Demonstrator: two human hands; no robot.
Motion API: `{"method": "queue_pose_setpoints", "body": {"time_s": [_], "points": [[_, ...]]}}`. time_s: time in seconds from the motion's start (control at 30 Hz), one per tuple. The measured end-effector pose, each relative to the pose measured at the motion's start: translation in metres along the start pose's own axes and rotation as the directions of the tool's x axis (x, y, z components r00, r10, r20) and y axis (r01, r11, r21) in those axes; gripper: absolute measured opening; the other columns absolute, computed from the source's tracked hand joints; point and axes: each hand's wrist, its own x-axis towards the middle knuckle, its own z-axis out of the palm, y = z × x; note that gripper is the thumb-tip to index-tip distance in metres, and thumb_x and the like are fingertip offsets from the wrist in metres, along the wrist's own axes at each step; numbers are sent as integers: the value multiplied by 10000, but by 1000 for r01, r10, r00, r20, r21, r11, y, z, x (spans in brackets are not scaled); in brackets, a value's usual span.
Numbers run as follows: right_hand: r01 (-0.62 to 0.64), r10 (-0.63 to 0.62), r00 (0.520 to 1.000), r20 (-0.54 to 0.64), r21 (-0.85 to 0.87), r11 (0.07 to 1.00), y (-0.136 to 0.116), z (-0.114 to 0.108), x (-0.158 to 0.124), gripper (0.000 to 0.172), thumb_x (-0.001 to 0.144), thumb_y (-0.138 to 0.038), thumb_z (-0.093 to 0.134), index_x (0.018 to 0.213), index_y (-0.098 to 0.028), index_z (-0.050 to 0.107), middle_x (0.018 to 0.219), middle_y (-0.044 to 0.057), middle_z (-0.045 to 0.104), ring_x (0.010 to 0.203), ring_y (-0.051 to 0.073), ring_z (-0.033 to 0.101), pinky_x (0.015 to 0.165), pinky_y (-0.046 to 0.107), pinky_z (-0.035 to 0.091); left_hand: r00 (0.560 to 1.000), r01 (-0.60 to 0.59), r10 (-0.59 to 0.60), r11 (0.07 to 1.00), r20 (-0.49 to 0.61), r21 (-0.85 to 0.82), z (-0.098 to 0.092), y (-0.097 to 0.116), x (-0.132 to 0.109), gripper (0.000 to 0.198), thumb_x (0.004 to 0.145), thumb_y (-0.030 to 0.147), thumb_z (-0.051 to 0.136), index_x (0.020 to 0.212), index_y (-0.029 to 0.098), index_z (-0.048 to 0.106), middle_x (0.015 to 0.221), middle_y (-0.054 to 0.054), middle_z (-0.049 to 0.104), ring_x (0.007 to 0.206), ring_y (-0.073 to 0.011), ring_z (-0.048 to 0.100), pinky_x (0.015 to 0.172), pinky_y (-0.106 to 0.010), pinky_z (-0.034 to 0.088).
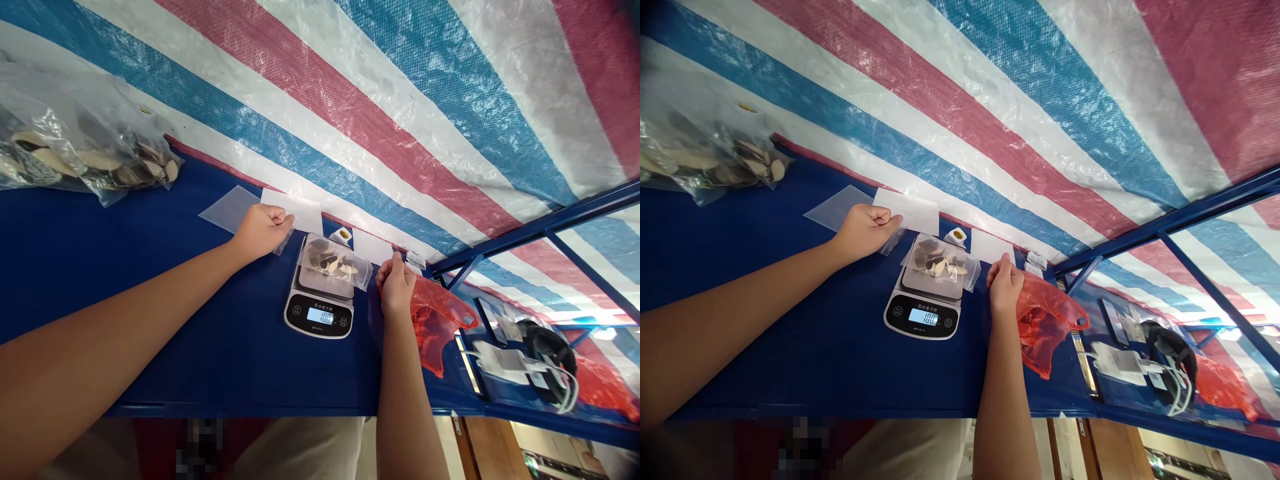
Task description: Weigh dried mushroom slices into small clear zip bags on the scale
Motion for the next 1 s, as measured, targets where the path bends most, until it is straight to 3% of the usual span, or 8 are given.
{"method": "queue_pose_setpoints", "body": {"time_s": [1.0], "points": [[1,-1,1000,14,0,1000,1,-1,1,552,912,-647,570,560,-224,521,443,-44,453,384,92,407,381,234,282,1000,10,-10,1000,14,-12,1,1,0,489,790,368,598,591,222,176,584,44,151,545,-87,180,520,-278,184]]}}
